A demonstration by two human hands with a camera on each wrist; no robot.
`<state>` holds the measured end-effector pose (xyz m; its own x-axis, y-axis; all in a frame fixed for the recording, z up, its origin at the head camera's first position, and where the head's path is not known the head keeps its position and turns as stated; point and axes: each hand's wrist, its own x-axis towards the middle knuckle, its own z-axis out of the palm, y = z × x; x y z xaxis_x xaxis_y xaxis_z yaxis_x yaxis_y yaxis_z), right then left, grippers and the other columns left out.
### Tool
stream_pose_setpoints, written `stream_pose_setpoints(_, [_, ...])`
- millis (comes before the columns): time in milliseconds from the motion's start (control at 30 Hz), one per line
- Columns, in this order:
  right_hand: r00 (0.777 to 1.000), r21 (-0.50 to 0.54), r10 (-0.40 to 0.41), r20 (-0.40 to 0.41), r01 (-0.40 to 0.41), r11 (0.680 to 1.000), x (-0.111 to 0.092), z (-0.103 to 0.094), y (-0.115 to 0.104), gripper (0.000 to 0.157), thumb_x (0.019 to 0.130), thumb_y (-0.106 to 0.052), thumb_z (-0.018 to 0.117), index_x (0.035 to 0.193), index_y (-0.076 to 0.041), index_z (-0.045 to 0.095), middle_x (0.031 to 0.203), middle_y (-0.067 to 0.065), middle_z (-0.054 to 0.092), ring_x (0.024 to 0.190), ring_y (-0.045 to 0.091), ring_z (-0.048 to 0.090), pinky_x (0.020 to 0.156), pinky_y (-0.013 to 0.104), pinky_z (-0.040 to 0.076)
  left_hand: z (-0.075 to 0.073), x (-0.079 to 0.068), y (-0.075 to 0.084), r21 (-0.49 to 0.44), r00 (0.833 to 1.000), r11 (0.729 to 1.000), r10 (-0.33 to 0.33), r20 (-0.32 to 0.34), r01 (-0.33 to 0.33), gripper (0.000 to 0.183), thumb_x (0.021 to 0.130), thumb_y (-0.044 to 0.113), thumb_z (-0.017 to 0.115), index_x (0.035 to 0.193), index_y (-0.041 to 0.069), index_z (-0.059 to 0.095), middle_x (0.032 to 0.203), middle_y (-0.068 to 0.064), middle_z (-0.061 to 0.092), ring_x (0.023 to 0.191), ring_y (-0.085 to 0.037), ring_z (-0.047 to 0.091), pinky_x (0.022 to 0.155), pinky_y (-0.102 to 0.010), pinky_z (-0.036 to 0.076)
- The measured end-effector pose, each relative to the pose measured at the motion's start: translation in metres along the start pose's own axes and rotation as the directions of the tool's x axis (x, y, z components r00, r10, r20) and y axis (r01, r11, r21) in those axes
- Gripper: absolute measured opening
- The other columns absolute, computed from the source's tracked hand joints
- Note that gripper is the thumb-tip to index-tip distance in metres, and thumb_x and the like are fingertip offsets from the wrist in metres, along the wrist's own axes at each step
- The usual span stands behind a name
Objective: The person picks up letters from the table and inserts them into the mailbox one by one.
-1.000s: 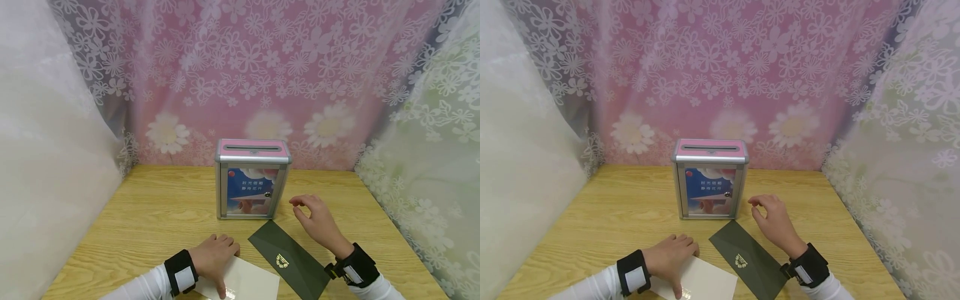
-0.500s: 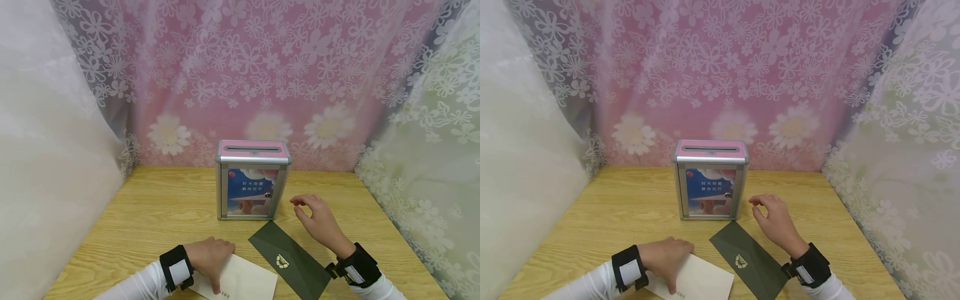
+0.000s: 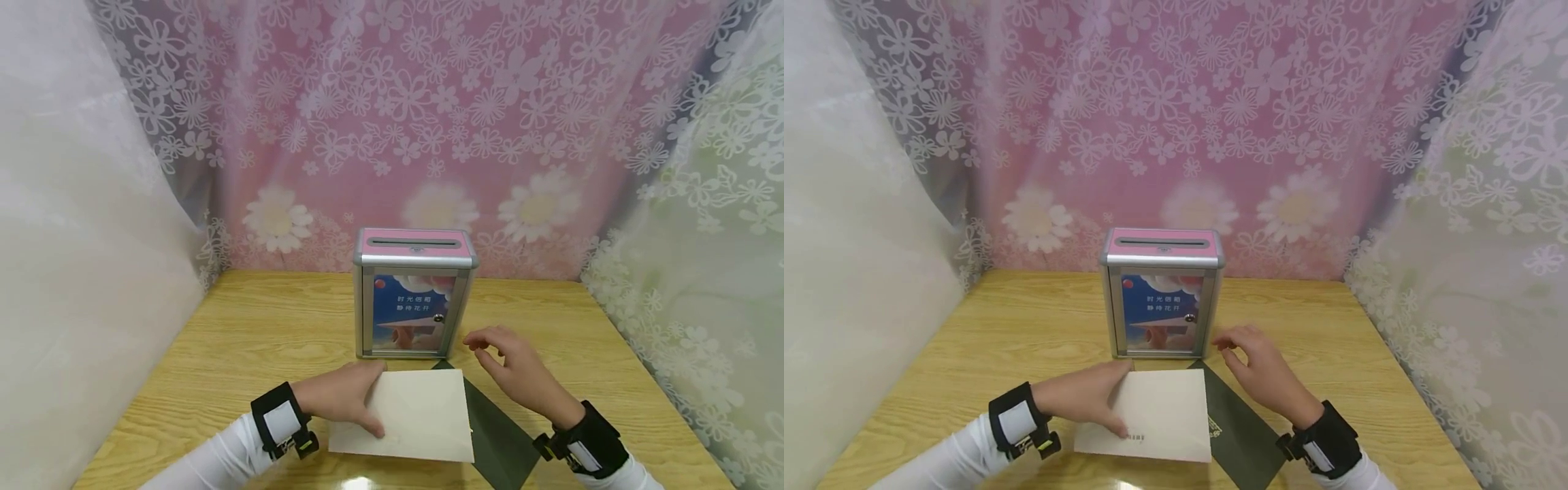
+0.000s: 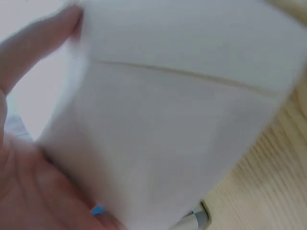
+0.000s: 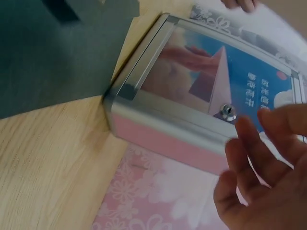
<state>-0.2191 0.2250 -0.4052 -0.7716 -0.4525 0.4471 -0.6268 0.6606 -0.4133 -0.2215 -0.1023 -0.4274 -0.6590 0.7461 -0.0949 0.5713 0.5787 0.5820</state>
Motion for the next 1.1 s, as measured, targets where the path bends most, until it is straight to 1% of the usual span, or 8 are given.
stream_pose_setpoints(100, [0.996, 0.053, -0.021, 0.085, 0.017, 0.998, -0.004, -0.002, -0.008, 0.032, 0.089, -0.005, 0.064, 0.113, -0.025, 0.064, 0.1, -0.012, 0.062, 0.088, 0.009, 0.051, 0.063, 0.038, 0.047, -0.002, 0.005, 0.003, -0.125, 0.998, 0.992, -0.003, -0.067, -0.005, 0.072, 0.066, 0.055, 0.079, 0.114, 0.014, 0.045, 0.095, 0.003, 0.055, 0.079, -0.009, 0.054, 0.067, -0.027, 0.05])
stream_pose_setpoints(200, [0.985, 0.12, -0.07, 0.156, 0.051, 0.991, -0.008, -0.002, -0.017, 0.033, 0.089, -0.012, 0.066, 0.118, -0.028, 0.062, 0.101, -0.014, 0.061, 0.085, 0.011, 0.049, 0.064, 0.037, 0.045, -0.005, 0.01, 0.006, -0.183, 0.989, 0.983, -0.009, -0.15, -0.019, 0.075, 0.067, 0.057, 0.078, 0.117, 0.013, 0.042, 0.1, 0.001, 0.054, 0.083, -0.01, 0.055, 0.069, -0.028, 0.051])
stream_pose_setpoints(333, [0.957, 0.301, -0.132, 0.259, 0.05, 0.952, -0.008, 0.003, -0.031, 0.048, 0.089, -0.022, 0.068, 0.134, -0.029, 0.051, 0.121, -0.009, 0.057, 0.102, 0.015, 0.051, 0.077, 0.043, 0.05, -0.007, 0.012, 0.007, -0.237, 0.972, 0.971, -0.042, -0.229, -0.014, 0.07, 0.069, 0.054, 0.077, 0.113, 0.013, 0.041, 0.1, 0.0, 0.054, 0.083, -0.01, 0.056, 0.067, -0.029, 0.053])
stream_pose_setpoints(433, [0.95, 0.382, -0.123, 0.288, 0.004, 0.924, -0.007, 0.011, -0.041, 0.059, 0.09, -0.027, 0.067, 0.142, -0.028, 0.04, 0.138, -0.006, 0.045, 0.121, 0.016, 0.043, 0.088, 0.056, 0.046, -0.008, 0.013, 0.011, -0.26, 0.962, 0.966, -0.063, -0.267, -0.009, 0.064, 0.072, 0.051, 0.077, 0.109, 0.013, 0.042, 0.098, 0.0, 0.056, 0.082, -0.009, 0.058, 0.065, -0.029, 0.053])
stream_pose_setpoints(667, [0.972, 0.311, -0.071, 0.224, -0.002, 0.95, -0.007, 0.018, -0.052, 0.047, 0.097, -0.027, 0.056, 0.14, -0.025, 0.038, 0.13, -0.003, 0.048, 0.111, 0.013, 0.05, 0.083, 0.048, 0.052, -0.001, 0.021, 0.021, -0.315, 0.941, 0.947, -0.043, -0.336, -0.069, 0.056, 0.082, 0.042, 0.072, 0.119, 0.012, 0.041, 0.107, -0.004, 0.057, 0.087, -0.009, 0.059, 0.066, -0.029, 0.055])
stream_pose_setpoints(867, [0.984, 0.339, -0.055, 0.17, -0.006, 0.941, 0.003, 0.009, -0.053, 0.045, 0.098, -0.02, 0.054, 0.14, -0.022, 0.041, 0.132, 0.0, 0.051, 0.113, 0.015, 0.05, 0.085, 0.049, 0.051, 0.008, 0.023, 0.025, -0.377, 0.937, 0.921, -0.038, -0.347, -0.102, 0.056, 0.092, 0.029, 0.063, 0.136, 0.012, 0.034, 0.12, -0.007, 0.054, 0.1, -0.011, 0.056, 0.073, -0.032, 0.055])
stream_pose_setpoints(1000, [0.987, 0.331, -0.06, 0.152, 0.006, 0.944, 0.007, 0.004, -0.05, 0.043, 0.098, -0.017, 0.054, 0.139, -0.018, 0.044, 0.132, 0.002, 0.051, 0.113, 0.016, 0.05, 0.085, 0.048, 0.051, 0.008, 0.02, 0.025, -0.318, 0.934, 0.942, -0.017, -0.358, -0.105, 0.052, 0.094, 0.028, 0.06, 0.138, 0.013, 0.035, 0.121, -0.005, 0.054, 0.103, -0.011, 0.054, 0.08, -0.036, 0.053])
stream_pose_setpoints(1100, [0.986, 0.317, -0.054, 0.161, 0.0, 0.948, 0.01, 0.001, -0.048, 0.044, 0.098, -0.019, 0.054, 0.14, -0.019, 0.043, 0.132, 0.002, 0.052, 0.113, 0.015, 0.051, 0.085, 0.046, 0.052, 0.005, 0.018, 0.025, -0.234, 0.916, 0.967, -0.001, -0.4, -0.101, 0.046, 0.094, 0.031, 0.06, 0.133, 0.014, 0.042, 0.117, -0.001, 0.055, 0.101, -0.009, 0.053, 0.081, -0.037, 0.052])
